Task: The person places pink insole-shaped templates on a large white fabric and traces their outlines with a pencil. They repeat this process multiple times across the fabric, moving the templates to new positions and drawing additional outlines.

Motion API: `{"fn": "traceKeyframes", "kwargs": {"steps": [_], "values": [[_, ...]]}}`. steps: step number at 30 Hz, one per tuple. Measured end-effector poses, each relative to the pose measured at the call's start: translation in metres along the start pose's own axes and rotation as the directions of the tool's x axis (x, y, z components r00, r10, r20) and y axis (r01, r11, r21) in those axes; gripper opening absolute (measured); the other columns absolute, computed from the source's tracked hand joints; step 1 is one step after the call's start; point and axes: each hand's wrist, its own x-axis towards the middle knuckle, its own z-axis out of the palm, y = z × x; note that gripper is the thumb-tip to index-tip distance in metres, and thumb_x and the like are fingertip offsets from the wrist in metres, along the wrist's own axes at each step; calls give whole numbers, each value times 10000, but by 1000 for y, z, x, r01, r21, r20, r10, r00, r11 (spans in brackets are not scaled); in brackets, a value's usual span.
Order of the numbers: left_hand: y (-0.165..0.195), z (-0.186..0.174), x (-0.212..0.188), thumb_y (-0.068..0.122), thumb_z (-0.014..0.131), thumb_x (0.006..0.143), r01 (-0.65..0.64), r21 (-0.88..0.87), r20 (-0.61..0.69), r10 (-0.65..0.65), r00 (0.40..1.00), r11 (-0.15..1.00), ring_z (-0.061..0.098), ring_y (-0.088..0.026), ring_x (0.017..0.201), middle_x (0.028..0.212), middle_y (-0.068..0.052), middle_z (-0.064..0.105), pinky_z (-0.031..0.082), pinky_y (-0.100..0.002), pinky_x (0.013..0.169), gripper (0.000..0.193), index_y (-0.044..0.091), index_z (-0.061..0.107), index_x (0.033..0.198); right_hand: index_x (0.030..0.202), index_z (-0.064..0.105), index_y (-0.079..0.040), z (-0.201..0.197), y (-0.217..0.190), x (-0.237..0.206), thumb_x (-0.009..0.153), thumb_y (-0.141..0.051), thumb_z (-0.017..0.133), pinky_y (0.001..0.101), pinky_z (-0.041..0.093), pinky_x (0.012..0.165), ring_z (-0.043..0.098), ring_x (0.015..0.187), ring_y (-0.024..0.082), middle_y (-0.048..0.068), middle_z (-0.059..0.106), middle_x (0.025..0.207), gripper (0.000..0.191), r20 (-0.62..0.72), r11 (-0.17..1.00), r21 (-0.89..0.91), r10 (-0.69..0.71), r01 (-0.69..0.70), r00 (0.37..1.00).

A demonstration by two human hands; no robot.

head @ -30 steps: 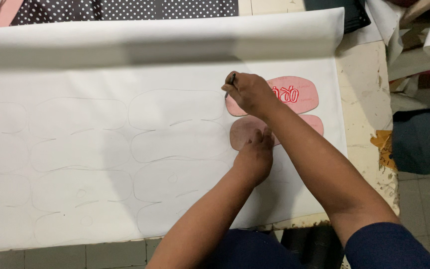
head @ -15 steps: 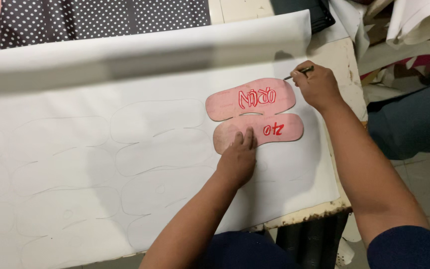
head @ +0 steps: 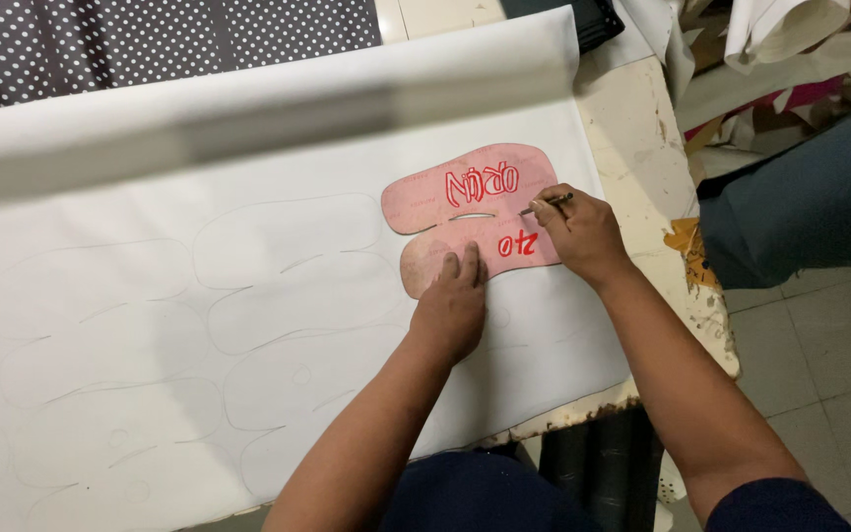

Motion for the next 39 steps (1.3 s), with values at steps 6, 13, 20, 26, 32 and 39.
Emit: {"fn": "traceKeyframes", "kwargs": {"steps": [6,13,20,26,32,39], "values": [[3,-8,3,131,604,858,0,7,13,0,1000,1000,429,-429,1344,1584,-243,337,519,-431,982,598,-106,478,1392,1023,700,-35,-34,11,-11,1013,-219,647,323,553,748,723,785,192,87,744,842,192,-32,993,-64,94,-96,995],[1,-19,12,256,621,891,45,-48,16,-45,999,998,492,-343,1289,1526,-136,463,491,-409,1002,451,-1,639,1261,1022,704,-34,-53,15,-61,1010,-215,665,344,533,702,699,738,229,107,733,816,186,-26,969,-212,125,-128,992],[-13,-21,29,296,501,1021,109,-127,108,-95,990,986,544,-304,1230,1475,-42,565,470,-411,1041,336,101,717,1188,1042,695,-45,-7,-13,-75,978,-190,700,311,552,675,688,715,200,96,736,833,158,15,998,43,40,-41,999],[-48,-17,73,481,568,828,-94,-98,212,113,971,991,553,-383,1199,1379,-215,548,455,-465,968,728,64,531,1423,1051,702,-68,42,-48,-74,969,-149,670,345,559,714,701,762,238,99,722,859,119,198,993,65,-114,103,974],[-64,-17,92,606,255,1001,570,-639,586,-152,796,516,645,-315,1207,1318,-199,688,462,-415,1060,799,-1,607,1384,1059,686,-56,81,-73,-77,962,-124,700,395,558,738,701,842,310,124,720,957,119,162,941,148,-326,304,931],[-72,-14,82,569,295,995,536,-696,546,-134,827,477,612,-257,1243,1388,-143,668,417,-368,1096,740,43,621,1400,1047,683,-46,89,-88,-76,946,-80,721,397,555,745,698,850,322,133,718,950,113,49,882,124,-464,455,885]]}}
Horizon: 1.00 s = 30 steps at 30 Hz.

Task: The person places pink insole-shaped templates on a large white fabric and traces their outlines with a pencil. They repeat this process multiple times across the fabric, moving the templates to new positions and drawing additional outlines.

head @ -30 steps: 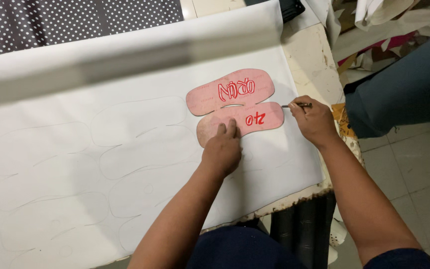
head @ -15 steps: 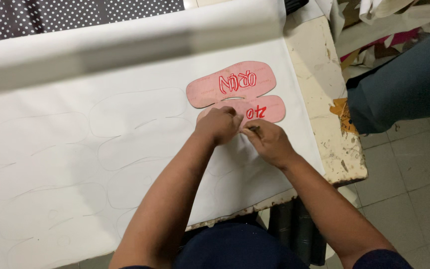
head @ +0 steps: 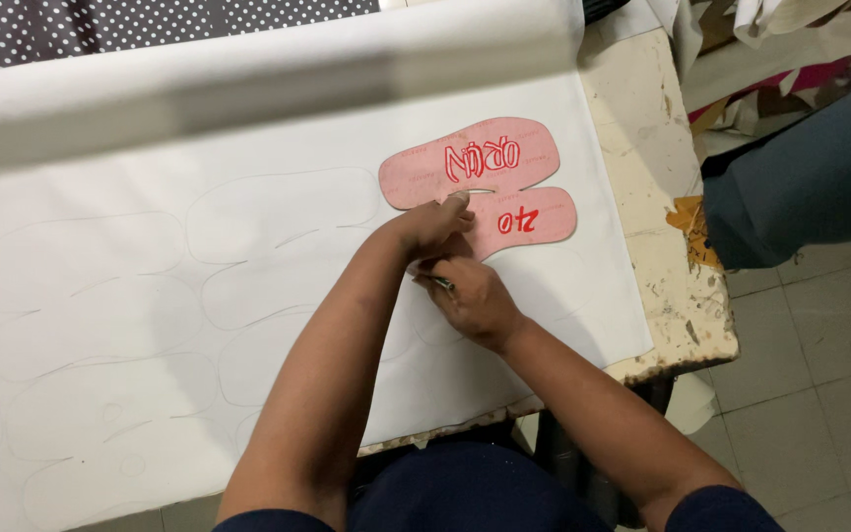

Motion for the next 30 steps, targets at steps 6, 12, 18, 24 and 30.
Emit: {"fn": "traceKeyframes", "kwargs": {"steps": [6,12,18,24,30], "values": [[-26,34,-31,338,533,940,-272,843,-35,553,832,463,596,-296,1218,1506,-105,587,441,-446,1021,454,62,671,1272,1013,641,-33,-55,19,-11,1035,-106,651,329,565,746,695,794,204,103,694,901,77,-309,962,-55,240,-269,921],[-28,90,-65,359,650,872,-79,921,-187,611,770,381,439,-348,1323,1527,-187,490,430,-460,937,475,9,647,1194,1035,669,-18,-64,42,23,996,-181,691,326,552,763,692,831,218,111,697,963,169,-147,932,15,359,-361,922],[-31,102,-52,238,588,978,-137,853,-220,585,780,503,484,-354,1260,1346,-162,589,407,-503,915,412,39,592,1338,976,700,-48,-28,30,53,957,-273,678,372,534,782,684,875,270,117,720,941,227,164,936,8,346,-352,924],[-38,100,-40,196,589,936,-250,852,-209,738,642,460,529,-366,1251,1303,-193,598,409,-515,1055,383,24,586,1279,932,717,-78,-4,24,66,953,-269,670,427,524,783,681,864,312,106,739,878,197,270,975,-47,223,-219,937],[-23,88,-55,205,612,943,-189,765,-240,544,804,616,508,-376,1274,1368,-183,559,432,-503,1060,426,44,570,1334,963,716,-72,-12,41,73,974,-276,668,404,539,758,687,818,291,108,728,864,210,45,969,-97,231,-226,972]]}}
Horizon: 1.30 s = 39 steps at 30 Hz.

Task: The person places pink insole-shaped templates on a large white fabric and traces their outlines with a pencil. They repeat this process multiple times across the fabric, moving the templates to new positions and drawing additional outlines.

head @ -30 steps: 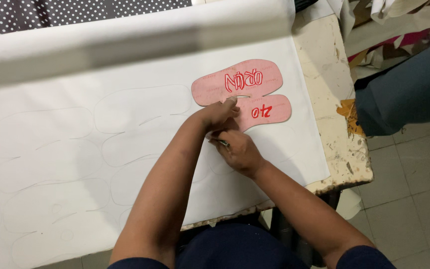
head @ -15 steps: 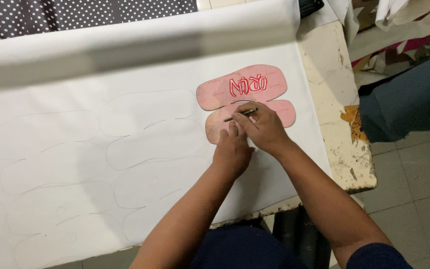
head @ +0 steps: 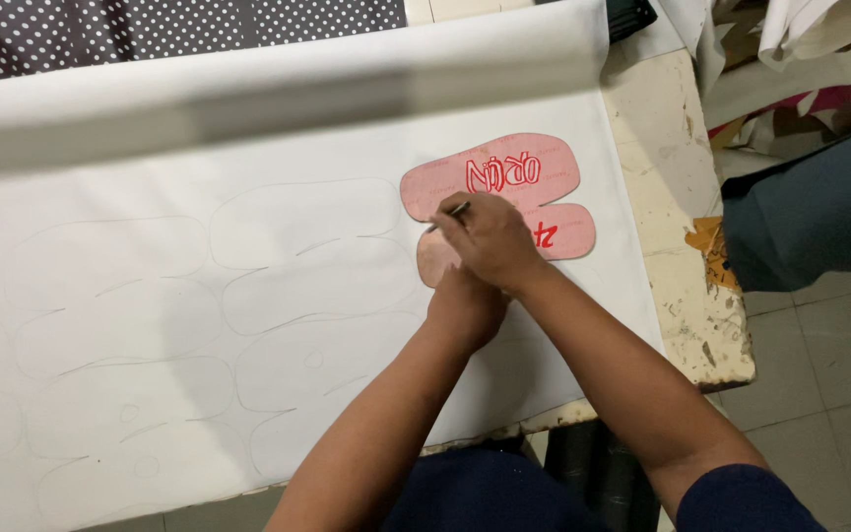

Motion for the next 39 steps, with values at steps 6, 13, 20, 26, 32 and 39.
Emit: {"fn": "traceKeyframes", "kwargs": {"steps": [6,13,20,26,32,39], "values": [[5,-21,-1,300,680,913,20,92,144,-33,989,996,431,-316,1355,1635,-104,316,476,-451,1008,407,-13,695,1172,1001,701,-55,-41,42,6,1008,-296,646,361,550,730,715,789,238,103,746,866,247,-108,971,37,238,-236,965],[2,-20,-1,273,673,908,10,73,116,-19,993,997,461,-288,1308,1629,-75,336,489,-400,1001,363,-14,737,1121,1000,709,-51,-33,53,3,993,-306,660,342,537,695,698,731,202,90,742,821,260,-87,941,75,335,-329,938],[1,-25,-1,260,657,922,-16,112,124,2,992,994,471,-278,1306,1618,-82,368,492,-384,1009,279,25,785,999,1005,710,-66,-36,54,-4,993,-312,663,345,541,674,703,714,216,85,749,818,251,-46,944,95,322,-317,945],[3,-28,1,269,664,918,-7,116,127,-8,992,993,481,-288,1293,1612,-91,382,503,-388,989,284,19,788,968,972,729,-65,-64,60,-11,1009,-251,685,418,537,703,692,770,327,132,735,860,194,-140,932,-308,153,-190,978],[0,-29,0,254,659,915,0,86,106,-9,994,996,474,-285,1311,1618,-68,375,497,-399,1001,296,7,768,1035,967,697,-72,-37,42,-6,1005,-217,671,389,554,738,697,807,293,105,728,863,152,-121,991,-123,38,-53,992],[-3,-33,-1,228,616,919,13,81,139,-24,990,997,417,-306,1381,1626,-60,338,446,-409,1067,418,-22,639,1253,1000,660,-25,-37,83,-21,1019,-191,598,340,560,749,697,795,193,101,731,882,178,-225,955,185,270,-231,936]]}}
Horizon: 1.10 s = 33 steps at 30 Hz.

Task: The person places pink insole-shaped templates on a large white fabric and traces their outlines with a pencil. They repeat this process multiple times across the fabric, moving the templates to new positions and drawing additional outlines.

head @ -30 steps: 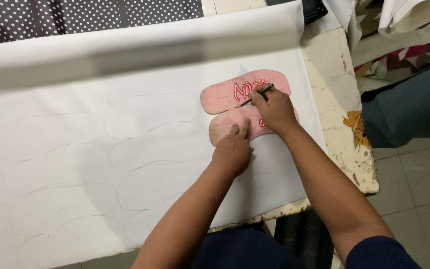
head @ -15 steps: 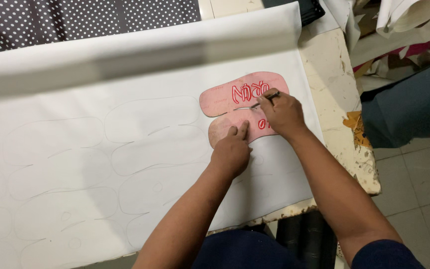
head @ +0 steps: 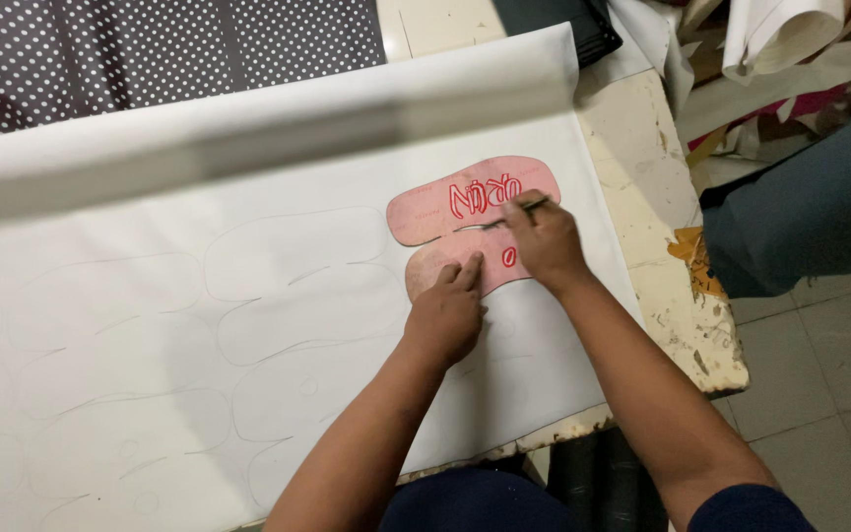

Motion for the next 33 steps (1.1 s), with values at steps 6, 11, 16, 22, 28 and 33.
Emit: {"fn": "traceKeyframes", "kwargs": {"steps": [6,11,16,22,28,33], "values": [[-18,2,-13,190,575,946,-44,-138,-115,28,993,989,430,-312,1427,1583,-83,427,425,-407,1090,576,35,459,1488,1084,672,-28,-52,53,-21,993,-172,585,307,481,626,659,601,150,71,658,851,191,-213,855,-358,316,-375,924],[-29,15,-30,208,625,945,-136,-217,-194,94,976,967,402,-368,1447,1558,-158,449,373,-426,1166,545,16,502,1440,1078,664,-47,-55,47,-45,968,-274,663,275,400,454,527,536,97,27,653,736,253,47,719,103,686,-687,726],[-42,32,-95,264,640,945,34,-293,-564,-201,801,955,311,-445,1462,1587,-253,384,269,-499,1184,687,-33,410,1519,1082,630,-61,-35,15,-104,955,-198,648,223,332,355,525,458,78,32,668,717,188,328,562,311,693,-766,642],[-86,21,-179,246,579,981,164,-884,-262,-756,600,438,549,-307,1232,1383,-289,548,433,-400,1052,624,-111,407,1463,1130,624,-23,22,-35,-176,961,-196,666,204,354,356,555,471,72,66,693,771,246,589,484,281,595,-829,547],[-128,3,-229,176,544,994,52,-955,-233,-844,483,293,649,-208,1051,1225,-183,678,511,-317,926,463,-95,545,1369,1256,635,-27,33,-52,-178,953,-243,635,248,437,438,574,524,113,90,743,924,372,464,643,149,625,-751,627],[-164,2,-255,154,565,1040,22,-878,-442,-828,344,478,640,-194,1074,1244,-168,662,513,-306,941,397,-93,560,1350,1209,607,55,1,-20,-176,1010,-415,447,366,627,700,730,783,216,157,728,992,535,297,394,660,646,-640,704]]}}
